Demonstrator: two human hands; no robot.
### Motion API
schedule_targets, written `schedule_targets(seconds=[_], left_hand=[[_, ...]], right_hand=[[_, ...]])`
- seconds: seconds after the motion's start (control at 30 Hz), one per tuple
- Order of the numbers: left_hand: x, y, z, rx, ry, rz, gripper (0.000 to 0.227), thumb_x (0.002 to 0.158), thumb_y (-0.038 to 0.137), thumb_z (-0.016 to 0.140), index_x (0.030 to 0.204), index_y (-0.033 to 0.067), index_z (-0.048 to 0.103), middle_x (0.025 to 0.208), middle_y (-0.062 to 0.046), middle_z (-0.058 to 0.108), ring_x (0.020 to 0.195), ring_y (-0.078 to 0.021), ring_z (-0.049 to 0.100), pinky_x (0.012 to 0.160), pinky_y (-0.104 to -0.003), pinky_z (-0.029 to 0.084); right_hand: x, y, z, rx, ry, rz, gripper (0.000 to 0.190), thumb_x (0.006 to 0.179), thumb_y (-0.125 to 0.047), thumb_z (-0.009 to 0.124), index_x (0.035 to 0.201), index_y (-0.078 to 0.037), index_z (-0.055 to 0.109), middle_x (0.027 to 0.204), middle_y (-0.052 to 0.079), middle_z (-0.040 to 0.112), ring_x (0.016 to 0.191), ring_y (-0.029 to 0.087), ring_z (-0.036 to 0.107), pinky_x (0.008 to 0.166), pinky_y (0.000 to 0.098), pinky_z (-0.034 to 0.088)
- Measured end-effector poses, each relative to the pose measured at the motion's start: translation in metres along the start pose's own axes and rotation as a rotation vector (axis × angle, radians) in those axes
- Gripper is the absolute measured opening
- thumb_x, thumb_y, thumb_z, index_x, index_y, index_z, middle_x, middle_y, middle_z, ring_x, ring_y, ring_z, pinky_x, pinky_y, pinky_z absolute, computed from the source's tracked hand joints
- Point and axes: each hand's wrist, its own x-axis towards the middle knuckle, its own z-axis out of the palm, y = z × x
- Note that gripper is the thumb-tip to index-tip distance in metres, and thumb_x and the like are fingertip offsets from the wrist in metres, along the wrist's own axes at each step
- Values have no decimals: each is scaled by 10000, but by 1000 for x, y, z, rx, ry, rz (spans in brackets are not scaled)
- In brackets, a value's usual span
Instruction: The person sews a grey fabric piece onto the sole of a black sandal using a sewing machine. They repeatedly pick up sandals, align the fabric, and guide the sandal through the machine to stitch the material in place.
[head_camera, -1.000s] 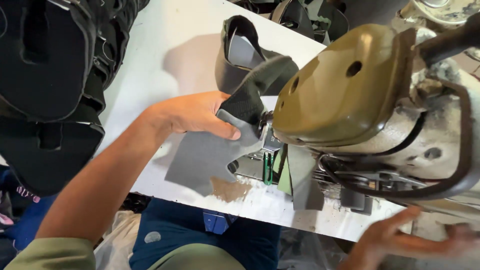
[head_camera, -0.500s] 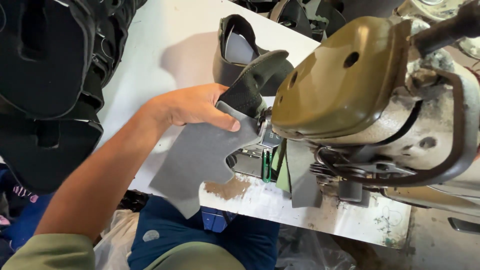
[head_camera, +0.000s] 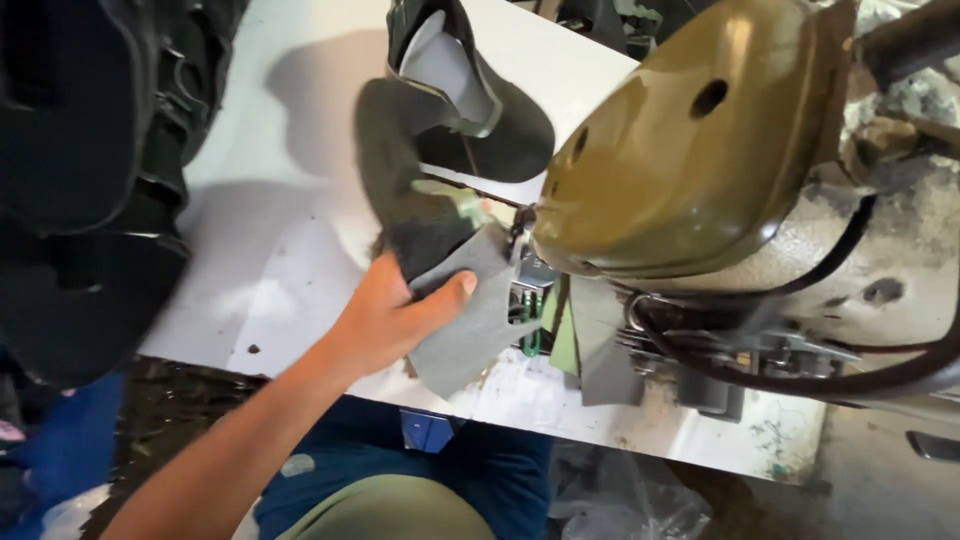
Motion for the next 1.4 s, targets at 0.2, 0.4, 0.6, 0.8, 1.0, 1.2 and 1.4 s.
schedule_targets(seconds=[0.2,0.4,0.6,0.8,1.0,1.2,1.4], left_hand=[[-21,2,19,-139,141,88,457,997,178,686,1408,41,540,1249,-44,620,1126,-121,579,969,-313,509],[-59,-15,28,298,403,453,611,1007,232,729,1465,59,364,1232,-65,564,1067,-77,586,847,-252,534],[-67,-8,32,48,389,-6,345,998,150,685,1337,85,699,795,18,586,657,-30,437,583,-209,370],[-68,19,26,391,491,180,374,1002,154,672,1366,89,621,1029,-169,468,894,-208,453,777,-308,401],[-76,14,11,1406,-59,890,463,987,137,544,1443,62,568,1503,-85,554,1408,-223,511,1193,-401,381],[-71,10,18,1253,-58,804,422,992,134,497,1384,11,595,1488,-128,580,1419,-246,517,1200,-411,374],[-66,18,23,1251,2,777,406,995,124,498,1372,29,613,1467,-99,605,1407,-228,531,1202,-414,374]], right_hand=[[36,-33,53,199,-130,95,608,957,-328,756,1362,42,493,1262,194,644,825,212,571,695,322,466],[176,-217,237,454,-253,189,625,922,-351,774,1334,43,518,1215,181,684,692,167,616,580,264,502],[238,-294,300,727,-762,340,839,944,-667,604,1363,60,595,1070,151,790,496,49,571,449,143,345],[222,-272,305,585,-1356,572,1051,859,-819,523,1434,59,562,602,49,608,497,172,687,392,234,375],[187,-241,299,928,-1130,676,763,931,-513,604,1399,83,513,732,104,697,536,200,687,442,261,438],[180,-246,311,855,-1093,643,651,810,-96,565,1434,73,483,764,128,689,551,216,680,478,273,460],[168,-242,323,978,-944,766,720,720,-74,561,1423,29,442,894,121,700,499,203,650,436,309,487]])
